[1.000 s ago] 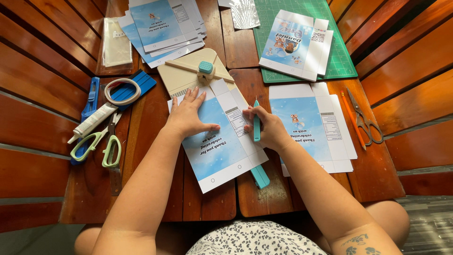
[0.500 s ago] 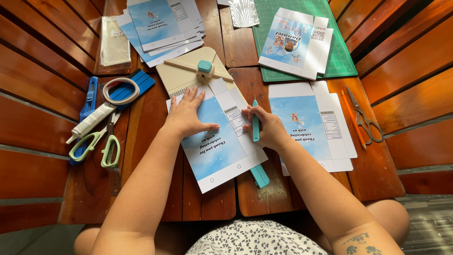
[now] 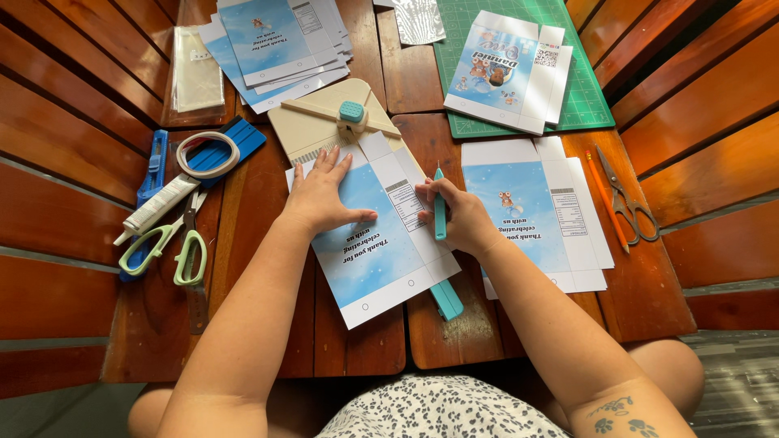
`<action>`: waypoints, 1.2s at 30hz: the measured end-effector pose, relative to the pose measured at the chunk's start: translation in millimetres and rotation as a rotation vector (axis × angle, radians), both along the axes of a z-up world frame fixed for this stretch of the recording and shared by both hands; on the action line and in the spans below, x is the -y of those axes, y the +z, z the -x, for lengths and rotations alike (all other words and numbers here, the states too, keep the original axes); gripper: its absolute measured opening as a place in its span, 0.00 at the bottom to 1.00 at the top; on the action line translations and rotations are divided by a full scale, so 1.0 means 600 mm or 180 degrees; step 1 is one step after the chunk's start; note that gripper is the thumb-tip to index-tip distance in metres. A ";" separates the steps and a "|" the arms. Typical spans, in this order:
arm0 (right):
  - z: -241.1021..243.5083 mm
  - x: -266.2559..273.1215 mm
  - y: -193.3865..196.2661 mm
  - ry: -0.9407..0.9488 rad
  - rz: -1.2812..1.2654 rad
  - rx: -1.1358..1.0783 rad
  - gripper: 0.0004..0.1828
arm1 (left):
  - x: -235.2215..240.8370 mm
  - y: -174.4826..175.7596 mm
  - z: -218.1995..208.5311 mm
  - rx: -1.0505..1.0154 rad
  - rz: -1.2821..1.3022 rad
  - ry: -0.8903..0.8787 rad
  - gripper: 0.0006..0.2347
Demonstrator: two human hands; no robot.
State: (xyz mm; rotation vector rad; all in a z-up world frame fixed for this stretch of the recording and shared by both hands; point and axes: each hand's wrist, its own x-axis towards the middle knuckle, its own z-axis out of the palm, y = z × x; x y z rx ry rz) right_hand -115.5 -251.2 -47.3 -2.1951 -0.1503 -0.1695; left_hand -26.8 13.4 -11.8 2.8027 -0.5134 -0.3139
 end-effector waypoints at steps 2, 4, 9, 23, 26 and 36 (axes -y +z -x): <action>-0.002 0.002 -0.002 0.0016 0.0003 0.0010 0.18 | 0.000 -0.001 -0.002 0.0002 -0.0014 0.0000 0.53; -0.002 0.003 -0.002 0.0034 0.0003 0.0004 0.18 | 0.000 -0.004 -0.002 -0.0012 -0.0030 0.0002 0.53; -0.001 0.001 0.003 0.0026 -0.0011 0.0000 0.17 | 0.001 0.002 0.001 0.0007 -0.0035 -0.0007 0.53; -0.009 0.009 -0.011 0.0021 0.0006 0.0004 0.18 | 0.003 -0.001 0.000 0.0021 -0.0037 0.0010 0.53; -0.009 0.007 -0.008 0.0012 0.0011 -0.0017 0.18 | 0.003 0.002 0.001 0.0015 -0.0037 0.0014 0.53; -0.006 0.005 -0.005 -0.0010 -0.0127 -0.0058 0.18 | 0.004 0.002 0.003 0.0030 -0.0008 0.0013 0.53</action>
